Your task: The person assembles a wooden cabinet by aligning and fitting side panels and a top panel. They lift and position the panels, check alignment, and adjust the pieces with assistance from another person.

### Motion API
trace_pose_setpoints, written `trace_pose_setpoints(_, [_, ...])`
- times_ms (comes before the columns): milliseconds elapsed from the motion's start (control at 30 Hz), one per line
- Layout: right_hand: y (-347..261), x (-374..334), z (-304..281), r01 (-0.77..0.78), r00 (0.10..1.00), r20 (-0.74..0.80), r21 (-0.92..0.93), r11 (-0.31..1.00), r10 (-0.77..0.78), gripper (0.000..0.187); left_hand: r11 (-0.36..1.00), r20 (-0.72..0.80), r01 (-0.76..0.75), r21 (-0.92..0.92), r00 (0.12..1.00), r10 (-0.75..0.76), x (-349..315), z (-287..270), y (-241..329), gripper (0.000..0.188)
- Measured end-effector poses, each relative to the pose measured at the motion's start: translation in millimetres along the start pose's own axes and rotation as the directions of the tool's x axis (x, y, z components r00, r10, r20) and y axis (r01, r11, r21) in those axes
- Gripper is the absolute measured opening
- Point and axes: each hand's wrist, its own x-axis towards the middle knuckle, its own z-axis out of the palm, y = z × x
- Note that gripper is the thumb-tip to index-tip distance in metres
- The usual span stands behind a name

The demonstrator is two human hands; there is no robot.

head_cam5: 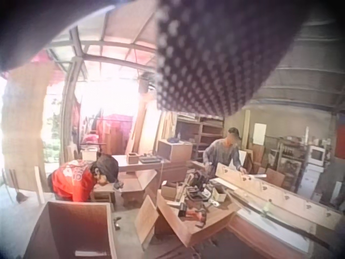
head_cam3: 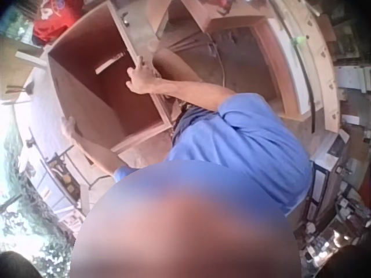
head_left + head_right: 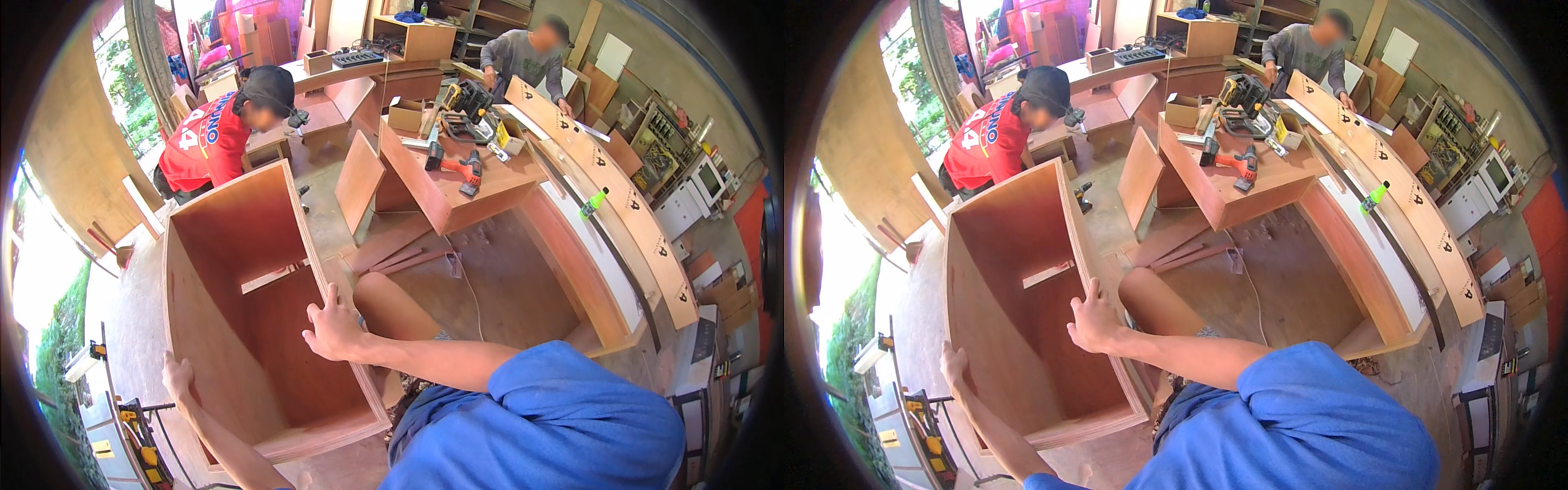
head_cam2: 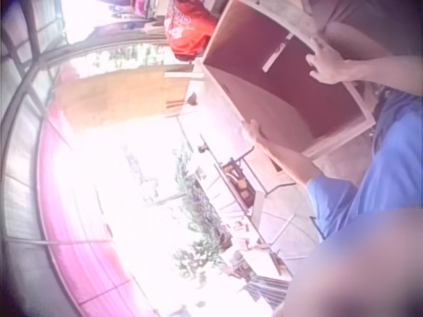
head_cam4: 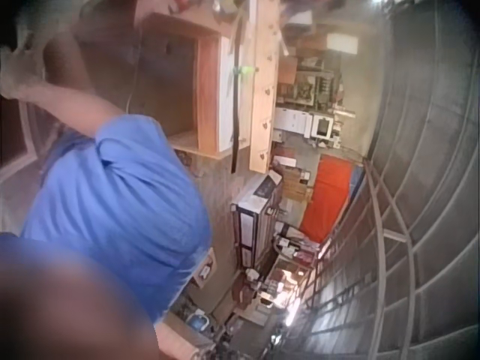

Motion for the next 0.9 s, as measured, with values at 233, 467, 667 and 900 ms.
trace_pose_setpoints(233, [-0.6,1.5,1.7,-0.022,0.999,0.03,0.046,0.999,0.02,0.047,0.99,0.015,0.021,-0.137,1.0,-0.019,-0.6,5.6,-8.6,0.077])
trace_pose_setpoints(467, [-0.5,1.8,3.4,-0.016,1.0,0.027,0.031,0.999,0.015,0.048,0.994,0.003,0.012,-0.11,1.0,-0.011,-8.6,-4.5,1.9,0.076])
trace_pose_setpoints(667, [-0.3,1.0,6.5,-0.005,1.0,-0.002,0.016,1.0,0.005,0.046,0.991,0.006,0.024,-0.131,1.0,-0.024,-12.8,-8.7,4.2,0.076])
trace_pose_setpoints(900, [0.5,2.2,4.9,-0.009,1.0,-0.004,0.033,0.999,0.009,0.045,0.966,-0.019,0.036,-0.257,0.999,-0.042,-3.0,7.5,-7.0,0.076])
